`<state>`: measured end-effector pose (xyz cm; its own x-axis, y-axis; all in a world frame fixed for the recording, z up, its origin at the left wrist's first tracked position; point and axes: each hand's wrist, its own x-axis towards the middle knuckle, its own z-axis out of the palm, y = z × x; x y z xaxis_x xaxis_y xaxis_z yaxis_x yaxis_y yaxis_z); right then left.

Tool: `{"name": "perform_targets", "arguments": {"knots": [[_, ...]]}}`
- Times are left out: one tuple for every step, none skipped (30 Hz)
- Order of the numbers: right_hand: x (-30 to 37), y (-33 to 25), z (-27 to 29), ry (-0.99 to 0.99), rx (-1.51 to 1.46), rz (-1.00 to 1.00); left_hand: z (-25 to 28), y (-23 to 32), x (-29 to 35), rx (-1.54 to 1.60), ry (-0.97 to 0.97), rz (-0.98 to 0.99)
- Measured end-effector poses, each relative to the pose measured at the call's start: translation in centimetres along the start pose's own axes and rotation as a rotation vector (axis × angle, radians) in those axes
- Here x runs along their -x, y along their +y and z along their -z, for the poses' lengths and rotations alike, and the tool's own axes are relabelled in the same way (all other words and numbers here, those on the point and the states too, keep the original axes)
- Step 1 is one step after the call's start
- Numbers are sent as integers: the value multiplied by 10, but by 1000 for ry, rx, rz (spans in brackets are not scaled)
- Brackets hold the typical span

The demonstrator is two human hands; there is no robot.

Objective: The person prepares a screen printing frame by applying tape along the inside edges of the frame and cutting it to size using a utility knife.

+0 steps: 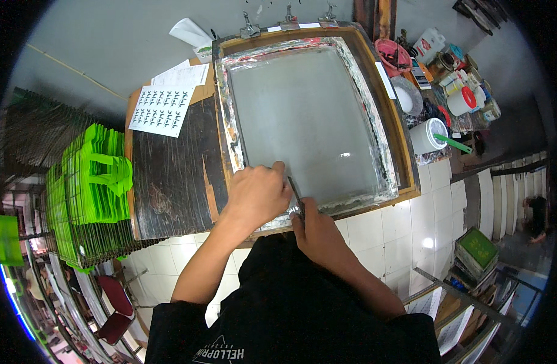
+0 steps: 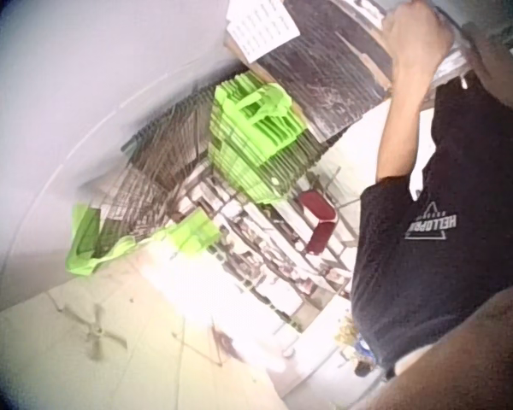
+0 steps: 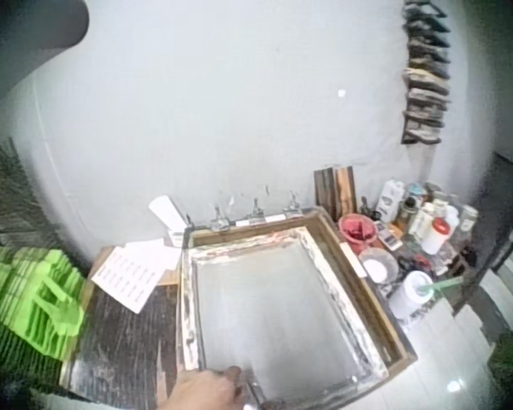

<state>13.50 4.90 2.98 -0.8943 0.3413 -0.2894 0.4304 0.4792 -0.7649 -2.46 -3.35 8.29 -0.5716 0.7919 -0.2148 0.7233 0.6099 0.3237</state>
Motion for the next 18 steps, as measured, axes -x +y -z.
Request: {"name": "perform_targets", "arguments": {"knots": [[0, 0, -3, 17, 20, 7, -5, -1, 1, 2, 10, -13], [-1, -4, -4, 11, 52, -20, -8, -2, 0, 6, 27, -27], [-2, -8, -5, 4, 84, -47, -11, -2, 0, 6, 37, -38], [-3, -12, -5, -2, 116, -74, -13, -1, 0, 6, 47, -49], [-4, -12, -6, -14, 122, -84, -15, -2, 2, 6, 54, -55], [-6, -12, -7, -26, 128, -94, -16, -2, 2, 7, 59, -60], [-8, -12, -7, -38, 134, -104, -17, -2, 2, 9, 65, -64], [-7, -13, -7, -56, 137, -111, -17, -3, 2, 11, 69, -70], [-5, -14, -4, -73, 141, -117, -17, -3, 1, 3, 66, -67], [-4, -14, -1, -91, 144, -123, -16, -4, 0, -6, 63, -64], [-2, -16, 3, -116, 132, -143, -16, -3, -1, -14, 62, -59], [0, -18, 9, -142, 119, -162, -14, -4, -1, -3, 57, -44], [2, -20, 15, -167, 106, -181, -12, -4, -1, 9, 52, -29], [4, -22, 20, -157, 97, -176, -10, -4, 0, 19, 46, -14], [6, -24, 25, -148, 88, -170, -8, -4, 1, 36, 44, -4], [9, -24, 30, -139, 79, -163, -5, -3, 1, 53, 43, 7], [14, -22, 35, -96, 81, -122, -3, -4, 1, 65, 40, 19], [20, -16, 42, -55, 83, -82, -1, -5, 1, 70, 41, 19]]}}
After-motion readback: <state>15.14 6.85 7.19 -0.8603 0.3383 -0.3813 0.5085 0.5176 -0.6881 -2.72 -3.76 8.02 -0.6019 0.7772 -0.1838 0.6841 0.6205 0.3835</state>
